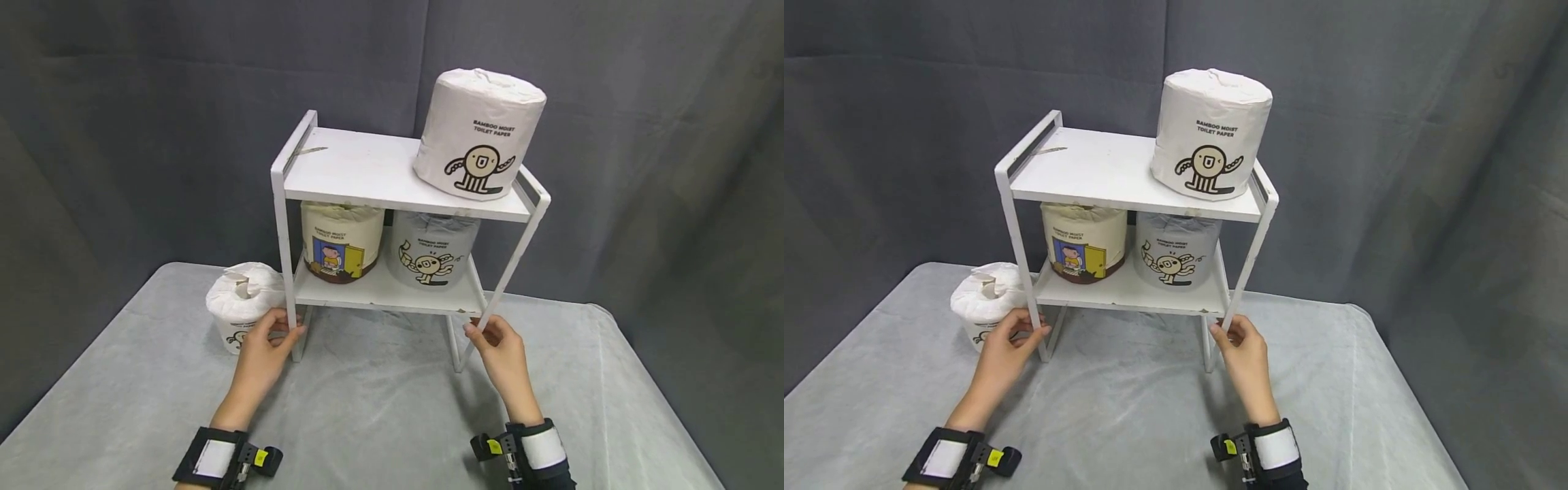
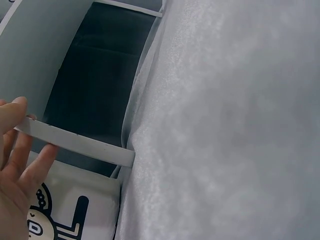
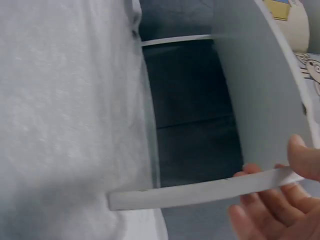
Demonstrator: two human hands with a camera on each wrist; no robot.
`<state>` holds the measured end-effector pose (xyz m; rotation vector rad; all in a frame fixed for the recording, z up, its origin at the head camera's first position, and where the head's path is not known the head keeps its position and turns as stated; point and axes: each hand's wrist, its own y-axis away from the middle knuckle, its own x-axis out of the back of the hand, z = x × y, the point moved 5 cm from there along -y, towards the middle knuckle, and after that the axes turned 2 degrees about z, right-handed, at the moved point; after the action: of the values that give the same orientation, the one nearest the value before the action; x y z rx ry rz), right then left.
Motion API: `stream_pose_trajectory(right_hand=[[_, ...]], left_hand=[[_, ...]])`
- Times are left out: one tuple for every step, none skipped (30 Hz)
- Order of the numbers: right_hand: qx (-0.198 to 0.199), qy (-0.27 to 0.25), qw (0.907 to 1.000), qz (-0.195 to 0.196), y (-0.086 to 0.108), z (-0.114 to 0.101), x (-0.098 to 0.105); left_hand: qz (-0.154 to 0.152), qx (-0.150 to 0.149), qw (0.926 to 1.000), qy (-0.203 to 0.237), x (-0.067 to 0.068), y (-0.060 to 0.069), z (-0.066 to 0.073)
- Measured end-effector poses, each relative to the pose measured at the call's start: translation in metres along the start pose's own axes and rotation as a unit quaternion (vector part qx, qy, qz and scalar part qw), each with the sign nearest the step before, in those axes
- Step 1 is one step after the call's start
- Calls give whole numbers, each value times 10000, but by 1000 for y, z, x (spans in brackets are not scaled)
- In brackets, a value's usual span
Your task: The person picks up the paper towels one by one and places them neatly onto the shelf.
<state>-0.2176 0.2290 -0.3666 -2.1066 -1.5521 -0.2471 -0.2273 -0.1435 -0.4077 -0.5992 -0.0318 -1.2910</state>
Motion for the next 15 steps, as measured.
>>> stream_pose_trajectory(right_hand=[[-9,-96,9999,47,1,2,-1],[-26,-220,9997,97,1,3,-3],[-39,-353,9993,137,2,4,-4],[-70,-493,9986,187,2,6,-4],[-115,-644,9976,239,2,8,-5],[-166,-812,9962,272,2,9,-5],[-240,-970,9945,304,3,11,-6],[-316,-1132,9925,322,3,13,-6],[-391,-1258,9907,339,3,14,-7],[-470,-1373,9888,353,3,16,-7],[-526,-1475,9870,353,3,18,-7],[-583,-1537,9858,354,3,19,-7],[-624,-1566,9850,357,3,21,-7],[-650,-1567,9848,366,3,22,-7],[-666,-1579,9845,379,3,23,-8]], left_hand=[[-2,-5,10000,-9,0,0,0],[-2,-12,10000,-15,0,1,0],[10,-17,10000,-3,-1,1,0],[23,-11,10000,11,-1,1,0],[41,-1,10000,29,-1,2,0],[61,20,10000,43,-1,2,0],[84,43,9999,58,-1,2,0],[107,71,9999,65,-2,2,1],[129,105,9998,78,-2,2,1],[146,146,9997,95,-2,2,2],[159,175,9997,113,-2,2,3],[167,201,9996,127,-2,2,3],[176,218,9995,153,-2,2,4],[180,238,9994,179,-2,3,5],[185,256,9993,206,-2,3,5]])
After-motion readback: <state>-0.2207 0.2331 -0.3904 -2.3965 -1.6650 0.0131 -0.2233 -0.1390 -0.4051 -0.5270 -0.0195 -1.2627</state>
